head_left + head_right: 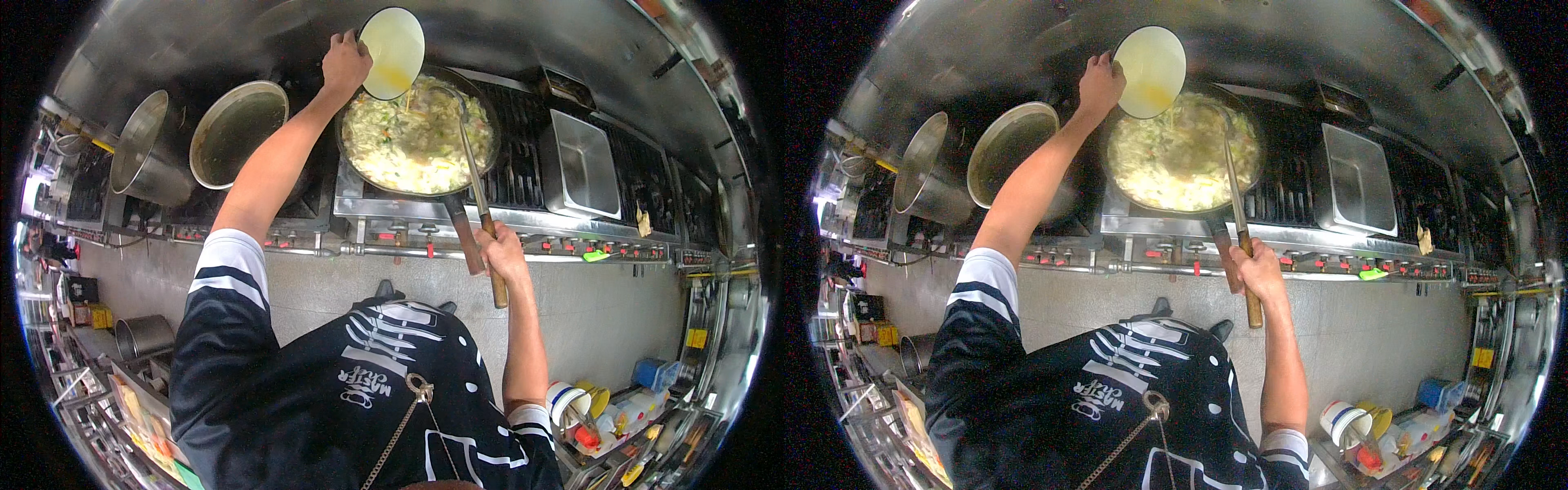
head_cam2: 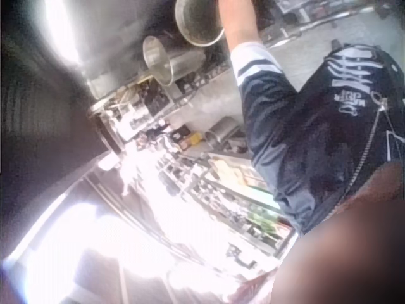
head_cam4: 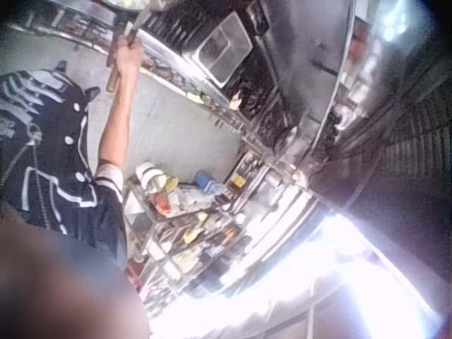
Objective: The person slices red bell peppers on a green cutting board, transfers them to a metal bowl, and adds them to a wok with other vegetables. They then whisk eggs in a bowl and pour the beaten eggs into the wok while stirring the contents.
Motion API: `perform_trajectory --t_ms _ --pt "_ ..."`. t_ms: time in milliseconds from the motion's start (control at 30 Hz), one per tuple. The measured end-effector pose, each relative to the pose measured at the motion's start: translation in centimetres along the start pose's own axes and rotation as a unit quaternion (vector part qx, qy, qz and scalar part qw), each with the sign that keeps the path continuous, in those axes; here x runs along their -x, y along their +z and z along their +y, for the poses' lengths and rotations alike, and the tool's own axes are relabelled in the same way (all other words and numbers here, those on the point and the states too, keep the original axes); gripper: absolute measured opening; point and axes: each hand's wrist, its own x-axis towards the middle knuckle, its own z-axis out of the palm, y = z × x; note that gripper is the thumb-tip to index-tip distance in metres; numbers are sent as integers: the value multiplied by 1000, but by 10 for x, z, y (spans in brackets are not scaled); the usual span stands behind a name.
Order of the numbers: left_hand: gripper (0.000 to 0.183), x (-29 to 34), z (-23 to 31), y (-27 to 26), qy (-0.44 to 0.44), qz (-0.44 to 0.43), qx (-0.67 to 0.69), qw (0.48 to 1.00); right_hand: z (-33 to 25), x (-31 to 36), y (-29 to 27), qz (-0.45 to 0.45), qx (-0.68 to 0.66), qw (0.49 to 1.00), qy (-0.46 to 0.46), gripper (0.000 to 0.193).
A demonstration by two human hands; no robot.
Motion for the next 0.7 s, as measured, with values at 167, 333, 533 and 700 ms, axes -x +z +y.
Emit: perform_trajectory --t_ms 167,333,533,700 --pt "41 16 -4 -11 46 30 4 998 -5 13 14 -110 -223 968 33 24" --pt "43 23 1 -13 80 30 4 996 -13 39 8 -176 -375 903 115 23" --pt "43 21 8 -14 163 40 -22 986 -15 69 -12 -155 -322 931 68 25" --pt "50 14 13 -11 218 36 -33 975 -13 98 -38 -76 -119 985 94 26"
